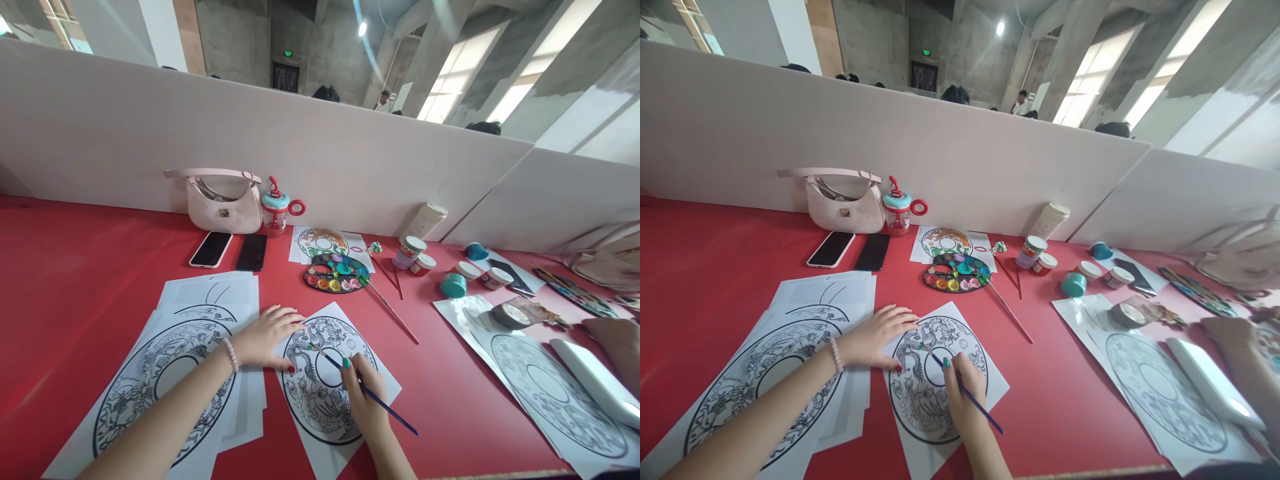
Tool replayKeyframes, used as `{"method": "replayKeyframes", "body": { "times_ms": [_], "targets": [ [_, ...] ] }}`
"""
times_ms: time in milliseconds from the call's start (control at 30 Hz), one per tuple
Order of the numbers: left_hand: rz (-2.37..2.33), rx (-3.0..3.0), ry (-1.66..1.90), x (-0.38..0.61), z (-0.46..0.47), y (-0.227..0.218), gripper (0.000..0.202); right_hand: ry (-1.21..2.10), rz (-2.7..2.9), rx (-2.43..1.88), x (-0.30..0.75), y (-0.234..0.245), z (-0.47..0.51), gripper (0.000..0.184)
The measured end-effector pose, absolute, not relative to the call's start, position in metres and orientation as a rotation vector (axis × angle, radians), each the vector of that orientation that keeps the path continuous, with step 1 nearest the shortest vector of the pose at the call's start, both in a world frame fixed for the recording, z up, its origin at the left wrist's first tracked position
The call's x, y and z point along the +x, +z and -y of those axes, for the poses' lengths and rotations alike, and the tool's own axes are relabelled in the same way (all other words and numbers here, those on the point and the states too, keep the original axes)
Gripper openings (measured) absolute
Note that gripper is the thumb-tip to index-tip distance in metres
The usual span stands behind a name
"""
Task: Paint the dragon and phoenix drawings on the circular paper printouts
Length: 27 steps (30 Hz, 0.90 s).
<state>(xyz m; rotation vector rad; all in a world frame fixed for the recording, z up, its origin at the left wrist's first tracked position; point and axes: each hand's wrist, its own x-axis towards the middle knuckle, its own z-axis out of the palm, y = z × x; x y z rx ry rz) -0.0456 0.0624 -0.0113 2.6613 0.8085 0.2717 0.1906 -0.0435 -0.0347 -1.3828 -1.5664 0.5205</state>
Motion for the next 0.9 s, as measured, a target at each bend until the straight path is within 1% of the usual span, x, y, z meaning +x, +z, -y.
{"method": "replayKeyframes", "body": {
  "times_ms": [733,900],
  "targets": [
    [-0.799,2.655,0.298,-0.0459,-0.0621,-0.0139,0.081,0.512,1.486,-1.392,0.192,-0.0287,0.0441,0.04],
    [-0.812,2.652,0.236,-0.0451,-0.0612,-0.0084,0.082,0.551,1.464,-1.371,0.191,-0.0276,0.0456,0.039]
  ]
}}
